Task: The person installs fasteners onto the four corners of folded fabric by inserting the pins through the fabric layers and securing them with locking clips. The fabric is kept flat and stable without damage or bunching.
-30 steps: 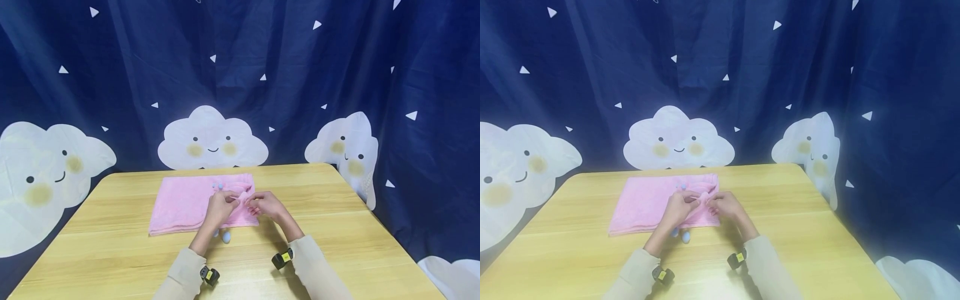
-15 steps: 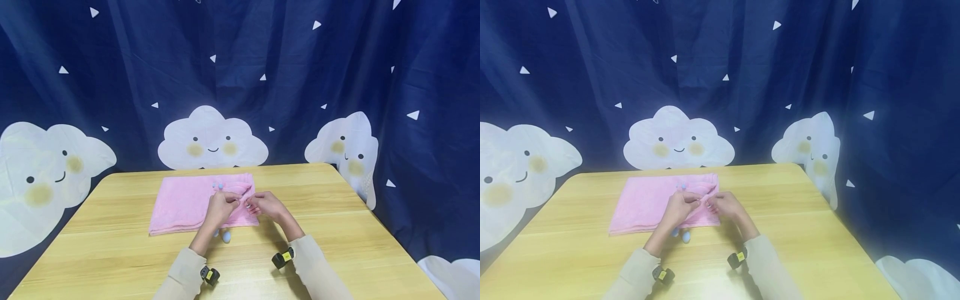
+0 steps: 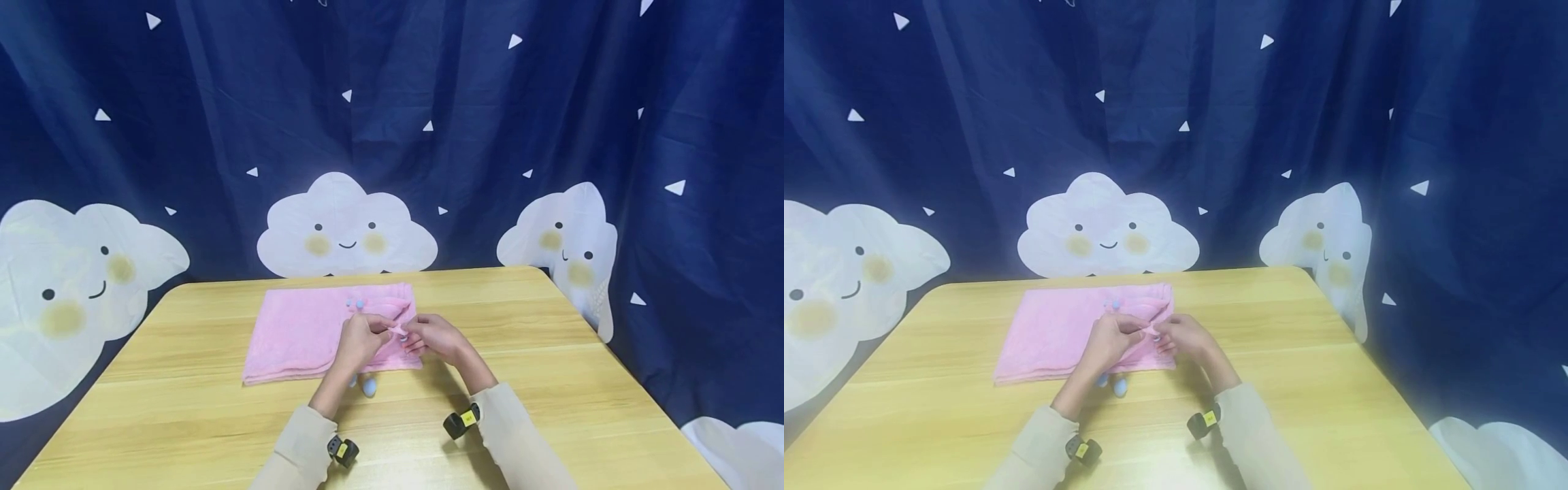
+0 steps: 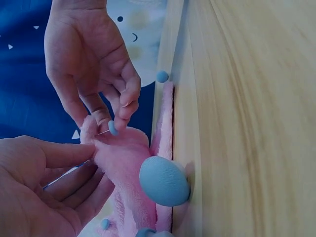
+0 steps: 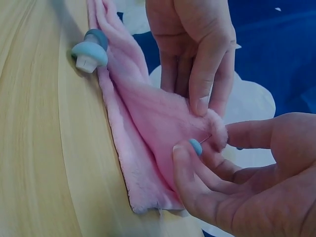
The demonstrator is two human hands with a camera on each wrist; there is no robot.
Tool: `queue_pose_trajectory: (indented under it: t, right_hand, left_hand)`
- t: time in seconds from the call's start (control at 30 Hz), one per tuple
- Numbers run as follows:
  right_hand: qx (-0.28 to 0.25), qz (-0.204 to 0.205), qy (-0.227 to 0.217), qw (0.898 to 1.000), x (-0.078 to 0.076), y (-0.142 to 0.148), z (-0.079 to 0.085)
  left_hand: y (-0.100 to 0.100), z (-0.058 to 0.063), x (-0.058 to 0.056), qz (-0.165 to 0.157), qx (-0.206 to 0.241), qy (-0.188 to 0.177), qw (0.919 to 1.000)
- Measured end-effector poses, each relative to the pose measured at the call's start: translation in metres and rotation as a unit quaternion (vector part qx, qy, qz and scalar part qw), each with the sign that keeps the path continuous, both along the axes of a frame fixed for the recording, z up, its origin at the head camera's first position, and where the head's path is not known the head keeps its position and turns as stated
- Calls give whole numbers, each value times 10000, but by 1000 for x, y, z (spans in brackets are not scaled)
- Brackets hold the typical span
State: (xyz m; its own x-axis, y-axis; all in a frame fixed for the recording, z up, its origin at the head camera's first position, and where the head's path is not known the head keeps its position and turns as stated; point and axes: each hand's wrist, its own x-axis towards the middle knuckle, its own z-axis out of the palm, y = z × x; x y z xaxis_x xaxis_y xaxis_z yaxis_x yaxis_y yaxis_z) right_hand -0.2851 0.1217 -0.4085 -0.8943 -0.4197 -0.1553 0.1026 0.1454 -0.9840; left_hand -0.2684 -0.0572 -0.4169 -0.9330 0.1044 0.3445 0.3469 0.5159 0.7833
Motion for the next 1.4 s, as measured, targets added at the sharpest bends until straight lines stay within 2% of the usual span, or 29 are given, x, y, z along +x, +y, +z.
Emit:
queue_pose_trajectory:
  t: [0.2, 0.57, 0.87, 1.07, 1.2, 1.27, 1.33, 1.4]
  right_hand:
    - [-58, -48, -43, 10000, 0, 0, 0]
    - [-84, -530, -4, 9986, -3, -5, -3]
    - [-359, -439, -10, 9984, -3, -4, -5]
    - [-363, -466, 90, 9982, -4, -3, -5]
    - [-334, -583, 62, 9977, -5, -3, -6]
    - [-354, -610, 19, 9975, -5, -3, -6]
    - [-374, -609, 30, 9974, -5, -3, -7]
    - [-399, -597, 38, 9974, -5, -3, -7]
  left_hand:
    - [0, 1, 2, -35, 49, 31, 10000]
    - [2, 2, 1, -34, -112, -87, 9999]
    - [2, 2, 1, 14, -97, -44, 9999]
    - [1, 3, 1, -28, -116, -4, 9999]
    - [-2, 7, 3, 89, -352, -174, 9992]
    - [-4, 10, 4, 90, -606, -318, 9976]
    - [-8, 15, 6, 8, -954, -564, 9938]
    - [-12, 20, 10, -191, -1349, -948, 9861]
